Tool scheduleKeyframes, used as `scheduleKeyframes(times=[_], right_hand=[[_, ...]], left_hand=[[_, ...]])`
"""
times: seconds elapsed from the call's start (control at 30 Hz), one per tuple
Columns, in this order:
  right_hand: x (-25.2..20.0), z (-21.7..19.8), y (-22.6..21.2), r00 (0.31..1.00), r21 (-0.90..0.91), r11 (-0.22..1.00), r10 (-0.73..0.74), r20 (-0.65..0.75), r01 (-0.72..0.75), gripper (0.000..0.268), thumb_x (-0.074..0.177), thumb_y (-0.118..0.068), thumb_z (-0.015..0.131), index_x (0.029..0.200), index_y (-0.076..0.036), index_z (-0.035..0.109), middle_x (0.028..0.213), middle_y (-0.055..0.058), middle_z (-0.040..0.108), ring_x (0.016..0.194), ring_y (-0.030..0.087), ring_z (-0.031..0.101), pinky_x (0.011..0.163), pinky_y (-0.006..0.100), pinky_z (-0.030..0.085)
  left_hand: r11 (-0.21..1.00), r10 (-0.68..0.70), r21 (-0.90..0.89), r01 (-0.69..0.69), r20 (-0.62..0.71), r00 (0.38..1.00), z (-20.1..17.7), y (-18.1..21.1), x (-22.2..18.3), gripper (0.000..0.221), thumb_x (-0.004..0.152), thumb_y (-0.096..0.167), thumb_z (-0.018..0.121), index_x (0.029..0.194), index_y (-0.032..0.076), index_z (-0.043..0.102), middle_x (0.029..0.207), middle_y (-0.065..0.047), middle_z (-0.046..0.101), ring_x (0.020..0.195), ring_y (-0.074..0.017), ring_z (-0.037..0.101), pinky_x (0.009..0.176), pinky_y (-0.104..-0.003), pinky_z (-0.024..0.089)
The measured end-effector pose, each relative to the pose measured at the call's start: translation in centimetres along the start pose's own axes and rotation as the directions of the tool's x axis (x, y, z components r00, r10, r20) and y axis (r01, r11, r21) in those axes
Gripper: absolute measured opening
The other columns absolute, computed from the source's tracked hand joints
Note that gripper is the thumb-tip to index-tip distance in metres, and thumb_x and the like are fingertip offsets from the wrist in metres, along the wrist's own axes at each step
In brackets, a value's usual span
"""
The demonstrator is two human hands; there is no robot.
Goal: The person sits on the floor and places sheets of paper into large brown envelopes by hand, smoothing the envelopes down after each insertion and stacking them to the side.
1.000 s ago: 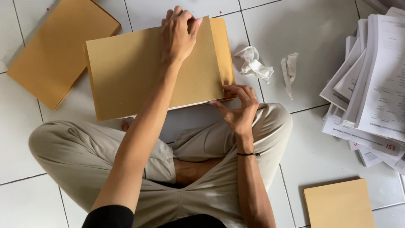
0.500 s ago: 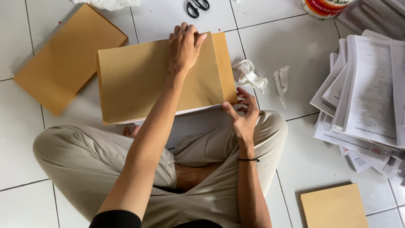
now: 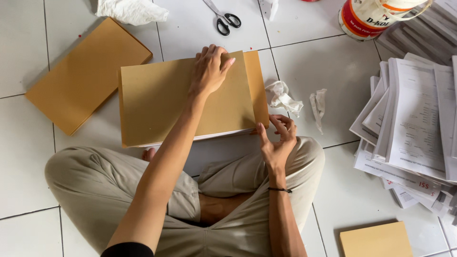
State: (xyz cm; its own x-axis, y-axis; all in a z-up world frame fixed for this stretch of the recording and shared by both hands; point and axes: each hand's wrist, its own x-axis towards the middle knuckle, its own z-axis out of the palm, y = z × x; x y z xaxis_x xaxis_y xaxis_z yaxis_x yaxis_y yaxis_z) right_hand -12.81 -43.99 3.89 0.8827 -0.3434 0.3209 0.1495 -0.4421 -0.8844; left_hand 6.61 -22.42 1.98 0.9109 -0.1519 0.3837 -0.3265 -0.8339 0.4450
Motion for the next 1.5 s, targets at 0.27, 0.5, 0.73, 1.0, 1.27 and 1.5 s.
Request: scheduleKeyframes(times=[0.27, 0.5, 0.73, 1.0, 1.27, 1.5], right_hand=[[0.2, 0.2, -0.5, 0.973, -0.13, 0.97, -0.217, -0.081, 0.206, 0.013, 0.091, -0.02, 0.081, 0.101, -0.013, 0.08, 0.112, 0.0, 0.067, 0.097, 0.022, 0.051, 0.082, 0.034, 0.051], [0.3, 0.5, -0.2, 0.998, -0.083, 0.997, 0.001, 0.062, 0.004, 0.025, 0.089, -0.034, 0.076, 0.082, -0.011, 0.078, 0.114, 0.001, 0.067, 0.098, 0.021, 0.05, 0.085, 0.035, 0.043], [0.0, 0.1, 1.7, 0.993, 0.012, 0.999, -0.049, 0.111, 0.048, 0.033, 0.095, -0.029, 0.081, 0.077, -0.004, 0.07, 0.114, 0.017, 0.067, 0.099, 0.034, 0.059, 0.079, 0.035, 0.046], [-0.2, -0.6, 4.2, 0.984, 0.023, 1.0, -0.022, 0.175, 0.018, 0.03, 0.096, -0.025, 0.083, 0.108, 0.002, 0.076, 0.121, 0.021, 0.063, 0.105, 0.035, 0.063, 0.076, 0.041, 0.055], [-0.5, -0.6, 6.8, 0.992, 0.027, 0.998, -0.06, 0.111, 0.057, 0.03, 0.102, -0.012, 0.083, 0.122, 0.007, 0.071, 0.12, 0.022, 0.061, 0.108, 0.032, 0.063, 0.082, 0.037, 0.054], [-2.8, 2.7, -4.7, 0.847, -0.292, 0.805, -0.531, 0.037, 0.517, 0.022, 0.099, -0.009, 0.088, 0.117, -0.002, 0.079, 0.118, 0.015, 0.059, 0.113, 0.03, 0.057, 0.091, 0.036, 0.047]], left_hand=[[1.0, -0.008, 0.014, 0.008, -0.006, 1.0, 0.2, 0.4, 0.0, 0.028, 0.104, 0.036, 0.061, 0.105, 0.008, 0.064, 0.104, -0.01, 0.06, 0.099, -0.0325, 0.056, 0.088, -0.045, 0.044], [0.996, 0.056, 0.065, -0.053, -0.044, 0.997, -0.1, 0.9, -0.2, 0.028, 0.103, 0.034, 0.062, 0.112, 0.007, 0.063, 0.109, -0.01, 0.06, 0.101, -0.0317, 0.057, 0.092, -0.045, 0.044], [0.986, 0.074, 0.12, -0.119, 0.321, 0.944, -4.7, 6.1, -4.8, 0.056, 0.112, 0.034, 0.043, 0.162, 0.011, 0.037, 0.171, -0.01, 0.029, 0.158, -0.0318, 0.019, 0.128, -0.053, 0.012], [0.997, 0.041, -0.076, -0.009, 0.43, 0.902, -16.5, -2.1, -11.4, 0.058, 0.106, 0.032, 0.049, 0.157, 0.006, 0.039, 0.16, -0.02, 0.038, 0.149, -0.0399, 0.034, 0.123, -0.057, 0.022], [0.862, -0.507, 0.087, 0.5, 0.111, 0.855, -25.8, -24.7, -18.2, 0.018, 0.092, 0.019, 0.079, 0.109, 0.014, 0.078, 0.104, -0.01, 0.077, 0.098, -0.0365, 0.074, 0.087, -0.052, 0.056], [0.84, -0.542, 0.103, 0.532, 0.211, 0.814, -22.3, -30.4, -21.0, 0.03, 0.086, 0.027, 0.082, 0.115, 0.019, 0.077, 0.117, -0.01, 0.075, 0.112, -0.0366, 0.07, 0.095, -0.054, 0.056]])
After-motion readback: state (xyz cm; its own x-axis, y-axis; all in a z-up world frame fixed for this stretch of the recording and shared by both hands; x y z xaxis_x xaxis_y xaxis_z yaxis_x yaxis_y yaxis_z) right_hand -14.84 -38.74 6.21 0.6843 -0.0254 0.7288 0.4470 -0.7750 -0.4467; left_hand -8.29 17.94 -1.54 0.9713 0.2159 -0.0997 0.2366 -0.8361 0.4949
